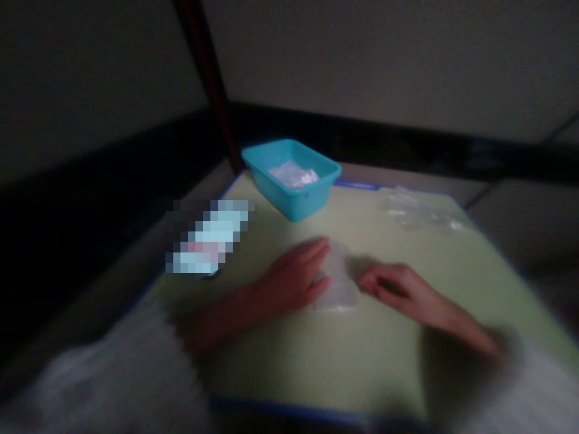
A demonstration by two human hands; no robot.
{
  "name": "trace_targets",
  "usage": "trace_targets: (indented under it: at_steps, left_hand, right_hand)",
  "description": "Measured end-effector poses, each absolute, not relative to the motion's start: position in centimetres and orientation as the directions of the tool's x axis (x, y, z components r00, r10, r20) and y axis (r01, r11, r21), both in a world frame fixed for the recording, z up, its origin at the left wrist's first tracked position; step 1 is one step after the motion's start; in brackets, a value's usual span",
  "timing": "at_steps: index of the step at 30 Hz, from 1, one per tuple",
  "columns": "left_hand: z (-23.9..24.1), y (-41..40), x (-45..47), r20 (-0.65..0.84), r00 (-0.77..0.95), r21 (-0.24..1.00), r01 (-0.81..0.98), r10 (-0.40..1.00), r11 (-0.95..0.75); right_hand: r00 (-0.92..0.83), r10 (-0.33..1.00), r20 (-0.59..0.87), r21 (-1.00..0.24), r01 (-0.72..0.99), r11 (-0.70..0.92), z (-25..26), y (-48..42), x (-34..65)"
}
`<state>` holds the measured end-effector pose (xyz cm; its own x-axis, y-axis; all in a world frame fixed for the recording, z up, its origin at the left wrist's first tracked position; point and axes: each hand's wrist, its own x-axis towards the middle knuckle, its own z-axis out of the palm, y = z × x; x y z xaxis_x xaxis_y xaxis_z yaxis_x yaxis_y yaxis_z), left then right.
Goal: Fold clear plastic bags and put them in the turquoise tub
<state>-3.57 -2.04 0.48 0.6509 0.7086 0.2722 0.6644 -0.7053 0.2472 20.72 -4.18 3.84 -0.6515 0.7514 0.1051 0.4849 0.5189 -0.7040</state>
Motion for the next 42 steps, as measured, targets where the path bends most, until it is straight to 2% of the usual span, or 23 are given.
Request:
trace_targets:
  at_steps: [3,6,13,18,22,24,32,35,39,42]
  left_hand:
    - [-0.1,-2.6,-3.3,0.2,0.718,0.202,0.635,0.667,-0.745]
    - [-0.3,-2.7,-3.2,0.16,0.741,0.189,0.625,0.652,-0.757]
    - [-0.5,-2.5,-3.0,0.176,0.737,0.183,0.627,0.652,-0.758]
    - [0.3,-2.3,-3.1,0.193,0.757,0.218,0.587,0.624,-0.78]
    - [1.7,-2.2,-3.5,0.144,0.912,0.271,0.337,0.384,-0.902]
    - [2.0,-2.1,-3.7,0.107,0.943,0.299,0.272,0.316,-0.915]
    - [1.1,-2.0,-3.4,0.117,0.94,0.296,0.274,0.319,-0.915]
    - [1.1,-2.0,-3.4,0.119,0.945,0.268,0.266,0.306,-0.926]
    - [1.0,-2.0,-3.4,0.127,0.945,0.235,0.265,0.3,-0.935]
    - [0.9,-2.1,-3.4,0.136,0.943,0.23,0.269,0.304,-0.935]
  right_hand:
    - [-0.703,0.671,0.236,-0.551,0.472,0.688,3.8,-4.2,20.6]
    - [-0.77,0.559,0.308,-0.434,0.41,0.803,3.9,-4.3,20.7]
    - [-0.854,0.433,0.289,-0.24,0.373,0.896,3.7,-4.4,21.1]
    - [-0.886,0.41,0.218,-0.234,0.36,0.903,3.7,-4.6,21.1]
    - [-0.883,0.451,0.131,-0.282,0.403,0.871,4.2,-5.0,21.2]
    - [-0.877,0.472,0.088,-0.31,0.426,0.85,4.4,-5.1,21.2]
    - [-0.88,0.473,0.043,-0.313,0.438,0.843,4.2,-5.1,21.1]
    - [-0.89,0.447,0.094,-0.319,0.398,0.86,4.2,-5.3,21.2]
    - [-0.854,0.441,0.276,-0.304,0.358,0.883,4.3,-5.5,21.2]
    - [-0.854,0.445,0.268,-0.286,0.371,0.883,4.1,-5.4,21.2]
